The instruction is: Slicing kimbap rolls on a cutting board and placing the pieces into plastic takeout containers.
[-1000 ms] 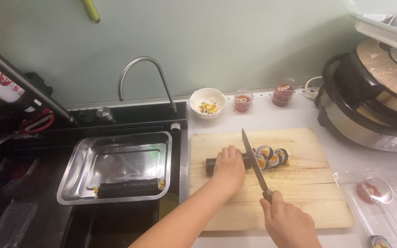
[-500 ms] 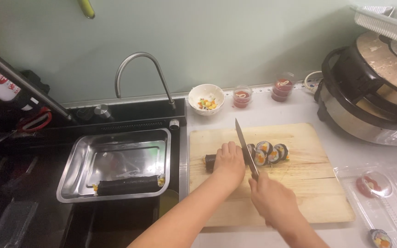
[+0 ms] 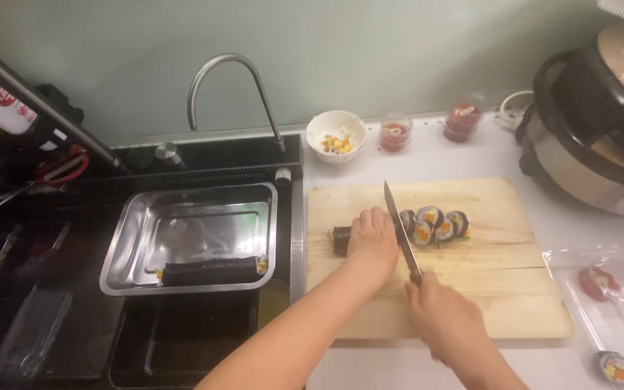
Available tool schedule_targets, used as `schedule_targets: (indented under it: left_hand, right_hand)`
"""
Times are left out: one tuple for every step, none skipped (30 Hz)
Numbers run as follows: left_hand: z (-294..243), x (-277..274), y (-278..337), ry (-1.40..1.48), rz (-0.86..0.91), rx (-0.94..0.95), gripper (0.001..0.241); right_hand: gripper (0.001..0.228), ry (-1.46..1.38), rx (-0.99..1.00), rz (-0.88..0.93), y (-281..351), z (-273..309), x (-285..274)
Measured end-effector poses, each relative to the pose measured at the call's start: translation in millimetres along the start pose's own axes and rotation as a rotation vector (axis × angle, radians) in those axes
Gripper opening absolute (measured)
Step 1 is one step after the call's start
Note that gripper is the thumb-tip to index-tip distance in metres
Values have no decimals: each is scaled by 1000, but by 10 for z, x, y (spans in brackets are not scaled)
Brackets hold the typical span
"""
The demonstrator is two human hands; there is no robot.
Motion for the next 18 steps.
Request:
schedule_targets:
  left_hand:
    - [7, 3, -34, -9, -24, 0, 41]
    - [36, -120, -31, -12, -23, 0, 41]
    - [48, -236, -9, 5, 10, 6, 47]
    - [60, -353, 13, 23, 43, 12, 54]
    - [28, -221, -7, 25, 41, 13, 54]
    - [8, -98, -29, 41, 1, -21, 46]
    - [19, 22, -70, 54, -41, -58, 38]
    - [28, -73, -67, 54, -46, -60, 38]
    - [41, -156, -42, 32, -11, -38, 43]
    - [50, -238, -18, 11, 24, -17, 48]
    - [40, -170, -43, 12, 19, -19, 48]
    - [25, -100, -68, 36, 18, -28, 43]
    - [17, -28, -62, 57, 21, -34, 39]
    - [19, -10, -53, 55, 22, -32, 39]
    - [9, -2, -60, 35, -11, -33, 45]
    - [-4, 7, -64, 15, -43, -35, 51]
    - [-11, -9, -74, 18, -41, -31, 51]
    - [-16, -16, -81, 11, -3, -43, 50]
  right_hand:
    - [39, -123, 111, 123, -15, 212, -142]
    - [39, -125, 110, 124, -89, 230, -121]
    - [38, -133, 103, 111, -146, 236, -98]
    - [37, -141, 95, 98, -203, 244, -76]
    - [37, -139, 97, 96, -185, 182, -70]
    - [40, -117, 63, 86, -169, 134, -67]
    - [43, -96, 25, 75, -173, 110, -64]
    - [43, -94, 21, 72, -126, 43, -38]
    - [42, -77, 29, 74, -67, -23, 5]
    - [40, -59, 37, 76, -10, -92, 48]
    - [40, -57, 35, 73, -18, -50, 22]
    - [41, -34, 63, 103, -24, -20, 2]
    - [42, -16, 94, 138, -7, 12, 4]
    - [42, -19, 95, 138, -134, 21, 48]
    - [43, -72, 98, 141, -264, 23, 80]
    - [45, -124, 102, 143, -393, 20, 113]
    - [45, -125, 107, 143, -485, -111, 233]
    - [46, -51, -41, 11, -578, -216, 329]
Point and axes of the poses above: each hand's wrist, its own y-axis away from the middle knuckle, its own x-axis out of the palm, z = x × y, the point moved 2 cm from there along -y, towards the middle knuckle, and after that the axes turned 14 degrees about -y, right-handed, at the moved point
